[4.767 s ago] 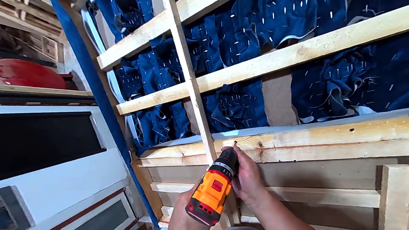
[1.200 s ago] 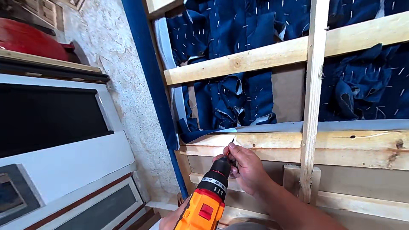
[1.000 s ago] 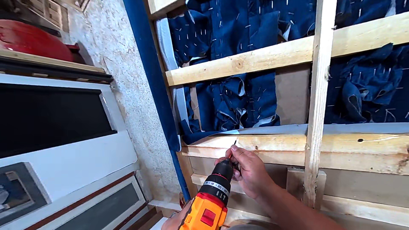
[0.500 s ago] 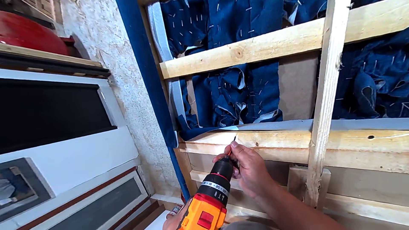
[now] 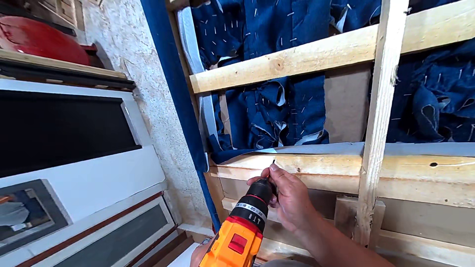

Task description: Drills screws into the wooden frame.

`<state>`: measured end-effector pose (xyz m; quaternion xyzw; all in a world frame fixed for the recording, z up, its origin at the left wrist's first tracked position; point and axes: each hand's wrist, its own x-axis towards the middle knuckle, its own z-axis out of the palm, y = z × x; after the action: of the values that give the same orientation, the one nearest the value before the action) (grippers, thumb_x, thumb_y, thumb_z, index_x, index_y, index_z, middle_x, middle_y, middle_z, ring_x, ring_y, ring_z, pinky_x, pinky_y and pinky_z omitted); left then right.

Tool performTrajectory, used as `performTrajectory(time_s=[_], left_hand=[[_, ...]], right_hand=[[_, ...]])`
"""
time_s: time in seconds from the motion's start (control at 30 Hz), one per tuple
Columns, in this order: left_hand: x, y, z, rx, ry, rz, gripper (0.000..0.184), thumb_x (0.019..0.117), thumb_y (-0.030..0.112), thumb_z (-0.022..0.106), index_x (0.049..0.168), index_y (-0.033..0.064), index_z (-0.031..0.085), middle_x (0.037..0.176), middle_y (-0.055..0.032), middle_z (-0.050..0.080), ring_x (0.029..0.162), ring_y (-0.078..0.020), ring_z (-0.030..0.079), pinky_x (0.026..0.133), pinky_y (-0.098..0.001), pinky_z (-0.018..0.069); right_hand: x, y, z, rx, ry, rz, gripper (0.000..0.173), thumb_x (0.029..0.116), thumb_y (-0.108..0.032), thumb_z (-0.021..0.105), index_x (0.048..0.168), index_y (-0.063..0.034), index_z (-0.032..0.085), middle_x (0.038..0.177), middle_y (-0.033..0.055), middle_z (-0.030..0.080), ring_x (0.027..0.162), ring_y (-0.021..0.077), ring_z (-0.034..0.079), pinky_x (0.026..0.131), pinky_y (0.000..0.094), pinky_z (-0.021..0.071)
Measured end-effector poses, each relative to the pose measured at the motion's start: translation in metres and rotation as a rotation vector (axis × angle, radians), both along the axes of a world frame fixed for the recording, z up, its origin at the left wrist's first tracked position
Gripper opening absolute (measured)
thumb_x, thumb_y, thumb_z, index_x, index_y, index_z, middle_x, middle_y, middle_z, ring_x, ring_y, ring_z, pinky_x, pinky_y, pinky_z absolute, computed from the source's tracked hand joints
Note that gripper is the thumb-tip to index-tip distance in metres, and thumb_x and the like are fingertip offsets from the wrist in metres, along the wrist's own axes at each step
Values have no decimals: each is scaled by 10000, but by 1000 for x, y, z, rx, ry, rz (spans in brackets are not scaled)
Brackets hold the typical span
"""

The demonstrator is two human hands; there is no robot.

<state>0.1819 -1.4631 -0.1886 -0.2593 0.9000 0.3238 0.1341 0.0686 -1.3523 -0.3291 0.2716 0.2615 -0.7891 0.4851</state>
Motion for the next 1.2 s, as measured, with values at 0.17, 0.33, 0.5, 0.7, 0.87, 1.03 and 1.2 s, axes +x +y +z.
performTrajectory(time_s=[0.17, 0.33, 0.5, 0.7, 0.87, 1.03, 1.2], left_hand=[[6, -1, 1, -24, -86, 35, 323, 905, 186, 796, 1083, -67, 701, 1000, -101, 760, 970, -56, 718, 948, -240, 578], [1, 6, -1, 1, -116, 102, 295, 922, 198, 786, 1109, -20, 718, 1008, -40, 766, 948, -39, 719, 923, -248, 594], [-1, 5, -6, -36, -80, 54, 333, 878, 254, 805, 1038, -20, 708, 955, -72, 767, 935, -35, 722, 918, -238, 582], [1, 1, -11, -64, -132, 5, 416, 849, 291, 793, 1044, -66, 701, 919, -127, 756, 896, -40, 716, 876, -224, 572], [-3, 2, -13, -68, -125, -6, 401, 848, 276, 788, 1045, -62, 702, 911, -118, 758, 891, -30, 716, 867, -211, 571], [-1, 5, -13, -40, -84, 32, 351, 878, 206, 812, 1088, -51, 697, 990, -87, 763, 976, -65, 722, 948, -259, 584], [-10, 13, -16, -13, -77, 54, 326, 899, 211, 797, 1089, -37, 703, 994, -74, 764, 964, -59, 724, 941, -260, 590]], right_hand=[[0, 0, -1, 1, 3, -15, 472, 1132, -361, 320, 1038, -52, 666, 936, 128, 719, 547, 60, 499, 485, 185, 375], [0, 0, 0, 20, -14, -15, 460, 1131, -351, 342, 1050, -46, 678, 967, 136, 734, 578, 74, 537, 505, 193, 398], [0, 0, 1, 23, -15, -15, 471, 1129, -358, 340, 1062, -38, 678, 968, 153, 737, 609, 89, 574, 526, 201, 423], [1, 1, 2, 33, -44, -6, 453, 1129, -354, 349, 1115, -32, 668, 1010, 177, 738, 728, 151, 660, 610, 245, 500], [1, 1, 3, 38, -74, -14, 455, 1129, -350, 346, 1120, -34, 673, 1003, 177, 737, 720, 146, 652, 612, 242, 494], [0, 0, 3, 47, -83, -13, 457, 1130, -359, 342, 1135, -46, 675, 1006, 170, 736, 723, 152, 648, 617, 246, 494], [-1, 0, 3, 45, -102, -19, 469, 1130, -363, 337, 1141, -50, 686, 1016, 178, 738, 760, 175, 676, 643, 268, 526]])
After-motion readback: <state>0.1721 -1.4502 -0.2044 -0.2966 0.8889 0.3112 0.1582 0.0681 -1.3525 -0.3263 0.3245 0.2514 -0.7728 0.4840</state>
